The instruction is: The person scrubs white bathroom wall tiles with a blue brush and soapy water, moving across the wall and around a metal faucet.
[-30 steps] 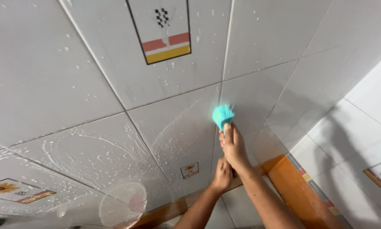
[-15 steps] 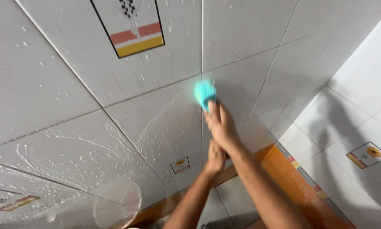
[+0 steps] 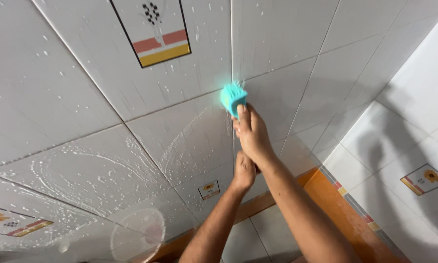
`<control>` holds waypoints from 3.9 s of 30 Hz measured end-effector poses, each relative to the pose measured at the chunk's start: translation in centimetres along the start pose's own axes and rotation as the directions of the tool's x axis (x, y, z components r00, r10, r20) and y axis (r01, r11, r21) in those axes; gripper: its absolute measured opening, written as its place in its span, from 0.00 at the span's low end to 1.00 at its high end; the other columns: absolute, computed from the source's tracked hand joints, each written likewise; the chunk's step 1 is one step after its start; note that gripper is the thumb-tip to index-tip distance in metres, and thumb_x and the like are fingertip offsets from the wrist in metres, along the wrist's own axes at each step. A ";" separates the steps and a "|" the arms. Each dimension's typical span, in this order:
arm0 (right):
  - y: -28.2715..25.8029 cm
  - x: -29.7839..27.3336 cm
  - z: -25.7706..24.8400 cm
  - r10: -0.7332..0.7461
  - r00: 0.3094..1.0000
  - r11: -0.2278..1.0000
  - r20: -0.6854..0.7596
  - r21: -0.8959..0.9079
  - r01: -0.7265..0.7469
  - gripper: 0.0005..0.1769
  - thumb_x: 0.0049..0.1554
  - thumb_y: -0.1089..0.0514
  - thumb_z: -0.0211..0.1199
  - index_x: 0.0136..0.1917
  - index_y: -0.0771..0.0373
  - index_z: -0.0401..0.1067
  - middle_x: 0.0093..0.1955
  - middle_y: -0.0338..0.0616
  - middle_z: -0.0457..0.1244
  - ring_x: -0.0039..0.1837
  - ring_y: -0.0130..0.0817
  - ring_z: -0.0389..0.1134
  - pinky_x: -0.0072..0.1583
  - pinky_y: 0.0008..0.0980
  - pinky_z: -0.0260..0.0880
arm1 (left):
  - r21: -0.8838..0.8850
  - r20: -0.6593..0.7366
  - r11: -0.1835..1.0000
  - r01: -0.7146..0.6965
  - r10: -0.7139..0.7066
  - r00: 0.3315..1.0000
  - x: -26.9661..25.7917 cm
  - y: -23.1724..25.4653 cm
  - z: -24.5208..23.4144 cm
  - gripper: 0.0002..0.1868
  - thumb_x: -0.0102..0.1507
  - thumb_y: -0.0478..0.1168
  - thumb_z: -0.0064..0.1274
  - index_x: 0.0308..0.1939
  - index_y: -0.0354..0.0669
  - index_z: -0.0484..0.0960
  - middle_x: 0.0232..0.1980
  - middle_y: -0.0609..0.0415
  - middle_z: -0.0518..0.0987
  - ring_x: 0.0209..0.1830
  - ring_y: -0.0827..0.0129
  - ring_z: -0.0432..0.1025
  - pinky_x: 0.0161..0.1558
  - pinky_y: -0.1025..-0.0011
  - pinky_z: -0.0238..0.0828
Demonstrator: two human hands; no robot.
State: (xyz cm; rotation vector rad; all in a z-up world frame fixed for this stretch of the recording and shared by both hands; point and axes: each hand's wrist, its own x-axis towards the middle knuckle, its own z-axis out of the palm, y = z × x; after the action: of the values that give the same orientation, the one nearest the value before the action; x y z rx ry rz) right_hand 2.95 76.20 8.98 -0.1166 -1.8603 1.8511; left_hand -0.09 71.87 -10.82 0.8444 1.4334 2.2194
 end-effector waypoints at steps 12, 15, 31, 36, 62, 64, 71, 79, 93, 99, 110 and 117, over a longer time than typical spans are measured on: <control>5.2 -3.8 0.1 0.310 0.949 0.951 -0.056 -0.004 -0.310 0.23 0.66 0.39 0.45 0.51 0.60 0.66 0.31 0.32 0.53 0.30 0.20 0.49 0.31 0.24 0.51 | 0.009 -0.012 0.976 0.216 -0.216 0.976 -5.8 -3.7 -0.8 0.30 0.74 0.60 0.26 0.29 0.41 0.67 0.19 0.59 0.65 0.15 0.74 0.58 0.19 0.70 0.54; -0.1 -0.4 0.2 -0.040 0.999 0.999 -0.031 -0.025 0.039 0.23 0.68 0.41 0.44 0.54 0.62 0.66 0.39 0.29 0.59 0.36 0.16 0.58 0.36 0.22 0.61 | 0.014 0.073 0.999 0.046 -0.047 0.996 -0.6 2.5 0.0 0.33 0.78 0.56 0.20 0.31 0.39 0.68 0.21 0.59 0.64 0.17 0.76 0.55 0.20 0.73 0.51; 6.7 -4.0 2.0 0.086 0.996 0.991 -0.019 0.102 -0.084 0.16 0.68 0.45 0.45 0.52 0.59 0.60 0.33 0.31 0.53 0.31 0.19 0.51 0.32 0.22 0.54 | 0.321 -0.278 0.945 -0.059 0.154 0.948 -6.7 3.6 1.5 0.26 0.72 0.46 0.35 0.65 0.27 0.69 0.59 0.37 0.79 0.59 0.55 0.74 0.59 0.63 0.70; -1.2 1.0 1.1 0.001 0.999 0.989 0.038 0.145 -0.006 0.20 0.68 0.40 0.44 0.51 0.58 0.62 0.32 0.30 0.51 0.30 0.18 0.46 0.31 0.22 0.49 | 0.405 -0.279 0.913 -0.051 0.176 0.944 -1.2 11.7 3.9 0.27 0.73 0.48 0.31 0.65 0.28 0.70 0.52 0.34 0.81 0.52 0.53 0.77 0.54 0.62 0.72; 7.4 -3.4 -0.5 0.244 0.970 0.969 0.010 -0.030 -0.244 0.31 0.66 0.30 0.37 0.46 0.61 0.60 0.28 0.30 0.51 0.27 0.21 0.50 0.28 0.25 0.53 | 0.543 -0.221 0.837 -0.069 0.222 0.950 -7.0 0.7 1.4 0.29 0.77 0.50 0.31 0.70 0.26 0.66 0.55 0.34 0.80 0.53 0.48 0.75 0.52 0.56 0.71; 12.1 -6.7 -0.4 0.463 0.885 0.884 -0.049 -0.044 -0.465 0.26 0.62 0.31 0.38 0.51 0.52 0.62 0.28 0.29 0.52 0.27 0.21 0.53 0.28 0.26 0.56 | 0.345 -0.262 0.932 0.111 -0.018 0.965 -11.0 -6.2 -0.6 0.28 0.77 0.52 0.33 0.67 0.28 0.70 0.47 0.46 0.80 0.44 0.64 0.72 0.45 0.64 0.70; 12.5 -5.6 0.6 0.406 0.914 0.913 0.016 0.046 -0.406 0.24 0.66 0.36 0.46 0.47 0.59 0.60 0.30 0.30 0.51 0.29 0.19 0.48 0.30 0.24 0.51 | 0.332 -0.238 0.917 0.221 -0.145 0.960 -10.5 -5.4 -2.1 0.27 0.74 0.52 0.33 0.62 0.32 0.73 0.28 0.55 0.71 0.24 0.71 0.62 0.27 0.68 0.62; -2.1 0.6 1.6 -0.008 0.994 0.990 0.110 0.138 -0.007 0.25 0.69 0.36 0.43 0.47 0.59 0.60 0.30 0.30 0.51 0.29 0.18 0.48 0.28 0.22 0.47 | 0.541 -0.149 0.819 -0.191 0.317 0.937 -0.8 11.2 1.2 0.29 0.76 0.56 0.34 0.50 0.29 0.74 0.27 0.51 0.73 0.25 0.67 0.66 0.31 0.63 0.66; 11.3 -7.7 5.3 0.381 0.921 0.923 0.077 0.030 -0.384 0.23 0.64 0.36 0.45 0.48 0.57 0.62 0.29 0.30 0.53 0.28 0.20 0.51 0.28 0.23 0.52 | 0.259 -0.299 0.961 0.101 -0.020 0.954 -12.4 -2.4 -4.6 0.29 0.77 0.55 0.34 0.38 0.29 0.71 0.27 0.58 0.68 0.25 0.75 0.62 0.28 0.70 0.61; -0.8 -0.8 6.1 -0.030 0.987 0.997 0.155 0.078 0.018 0.27 0.68 0.35 0.42 0.48 0.61 0.62 0.30 0.32 0.52 0.28 0.20 0.50 0.28 0.22 0.52 | 0.466 -0.219 0.874 -0.136 0.263 0.940 -3.6 11.7 -2.5 0.27 0.74 0.56 0.34 0.43 0.32 0.71 0.24 0.58 0.68 0.23 0.75 0.60 0.26 0.69 0.59; 10.7 -8.9 12.5 0.233 0.951 0.963 0.205 -0.185 -0.196 0.28 0.67 0.35 0.45 0.54 0.63 0.66 0.34 0.37 0.57 0.34 0.27 0.58 0.35 0.32 0.62 | 0.093 -0.481 0.992 -0.089 0.123 0.868 -14.2 -3.6 -10.4 0.22 0.72 0.62 0.37 0.43 0.49 0.72 0.25 0.60 0.68 0.22 0.77 0.59 0.22 0.73 0.53; 4.4 -6.5 9.5 -0.509 0.829 0.708 0.234 -0.434 0.557 0.19 0.68 0.44 0.51 0.59 0.63 0.64 0.55 0.46 0.67 0.61 0.43 0.69 0.64 0.43 0.69 | 0.552 -0.614 0.816 -0.173 0.538 0.578 -15.9 12.8 -14.1 0.15 0.73 0.50 0.40 0.45 0.42 0.72 0.33 0.60 0.69 0.31 0.77 0.62 0.34 0.76 0.62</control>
State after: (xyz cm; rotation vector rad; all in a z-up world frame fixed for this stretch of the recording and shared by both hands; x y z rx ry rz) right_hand 3.38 65.18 3.44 0.3236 -2.1048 0.9819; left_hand 2.84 47.42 -8.01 0.3094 2.4157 2.7983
